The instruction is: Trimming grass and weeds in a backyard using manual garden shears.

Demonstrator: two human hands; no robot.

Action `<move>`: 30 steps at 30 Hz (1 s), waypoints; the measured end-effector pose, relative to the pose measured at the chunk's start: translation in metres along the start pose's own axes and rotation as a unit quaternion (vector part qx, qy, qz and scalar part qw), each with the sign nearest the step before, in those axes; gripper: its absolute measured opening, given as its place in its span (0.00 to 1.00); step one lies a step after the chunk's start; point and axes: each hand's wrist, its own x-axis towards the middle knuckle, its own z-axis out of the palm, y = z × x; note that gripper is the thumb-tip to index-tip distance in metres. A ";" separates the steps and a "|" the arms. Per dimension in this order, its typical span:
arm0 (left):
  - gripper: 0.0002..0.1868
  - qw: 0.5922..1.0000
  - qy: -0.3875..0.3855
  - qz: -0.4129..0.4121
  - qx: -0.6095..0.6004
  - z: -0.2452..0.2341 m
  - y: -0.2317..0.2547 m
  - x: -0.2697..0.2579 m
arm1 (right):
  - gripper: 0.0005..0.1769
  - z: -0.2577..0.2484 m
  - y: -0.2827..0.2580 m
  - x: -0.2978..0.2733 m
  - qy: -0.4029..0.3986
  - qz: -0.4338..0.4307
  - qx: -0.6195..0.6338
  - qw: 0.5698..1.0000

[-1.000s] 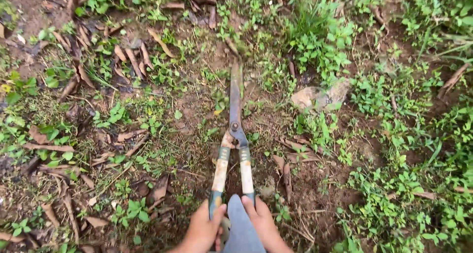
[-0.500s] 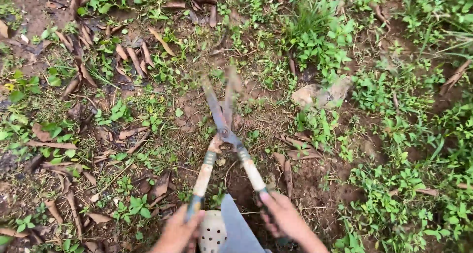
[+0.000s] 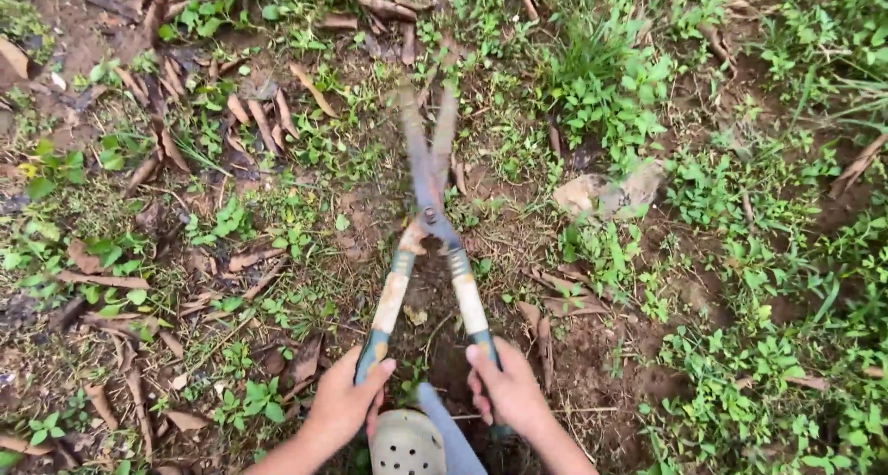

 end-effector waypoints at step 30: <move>0.11 0.991 0.043 0.029 -0.122 0.040 0.082 0.041 | 0.15 0.018 -0.074 0.054 0.027 -0.046 0.093 0.994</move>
